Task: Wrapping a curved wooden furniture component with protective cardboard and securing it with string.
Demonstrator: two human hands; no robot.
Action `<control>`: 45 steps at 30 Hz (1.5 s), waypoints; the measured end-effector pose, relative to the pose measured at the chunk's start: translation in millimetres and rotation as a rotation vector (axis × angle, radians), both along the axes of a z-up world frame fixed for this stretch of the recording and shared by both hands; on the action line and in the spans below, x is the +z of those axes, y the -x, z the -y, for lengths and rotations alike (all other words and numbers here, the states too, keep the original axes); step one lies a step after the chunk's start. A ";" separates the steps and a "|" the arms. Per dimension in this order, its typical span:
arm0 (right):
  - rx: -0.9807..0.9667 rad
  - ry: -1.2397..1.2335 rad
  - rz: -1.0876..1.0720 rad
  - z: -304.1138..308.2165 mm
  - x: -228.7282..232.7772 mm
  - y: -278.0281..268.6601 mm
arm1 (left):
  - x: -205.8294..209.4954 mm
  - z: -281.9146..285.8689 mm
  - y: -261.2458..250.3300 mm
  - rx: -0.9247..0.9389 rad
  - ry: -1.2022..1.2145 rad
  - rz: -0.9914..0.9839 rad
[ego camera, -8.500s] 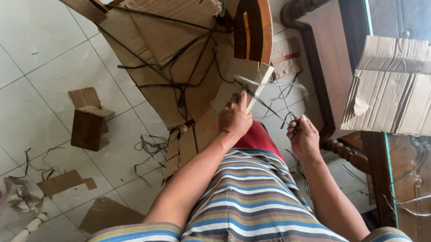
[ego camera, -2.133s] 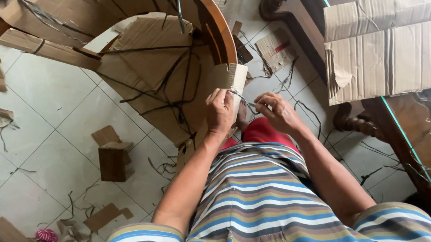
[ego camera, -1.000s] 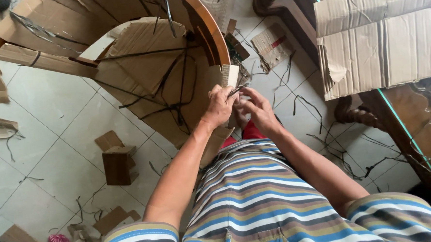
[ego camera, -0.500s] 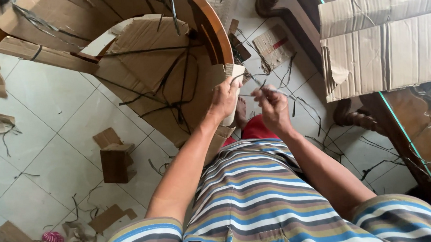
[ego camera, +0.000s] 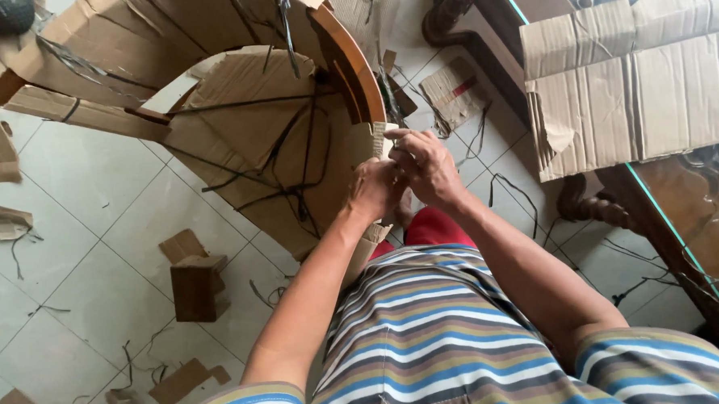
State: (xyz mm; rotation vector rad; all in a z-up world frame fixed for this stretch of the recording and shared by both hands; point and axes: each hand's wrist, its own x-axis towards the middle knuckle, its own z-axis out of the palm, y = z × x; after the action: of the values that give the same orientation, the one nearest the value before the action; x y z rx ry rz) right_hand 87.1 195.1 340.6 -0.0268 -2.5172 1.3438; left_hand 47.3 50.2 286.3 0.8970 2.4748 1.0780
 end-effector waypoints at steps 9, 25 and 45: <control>-0.068 0.016 0.450 -19.2 -17.0 -28.0 | 14.4 8.0 5.2 0.090 -0.087 0.109; -0.008 0.074 0.384 23.0 -3.9 -29.2 | 5.3 6.8 10.0 0.401 -0.208 0.272; 0.012 -0.483 0.180 30.7 -57.4 -50.5 | -40.8 3.8 26.4 0.461 -0.083 0.454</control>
State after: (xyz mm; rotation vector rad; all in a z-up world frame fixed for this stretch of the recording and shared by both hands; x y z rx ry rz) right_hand 137.6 164.4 283.2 -0.0328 -2.9301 0.7324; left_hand 20.9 46.4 245.5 0.0631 2.2988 1.3537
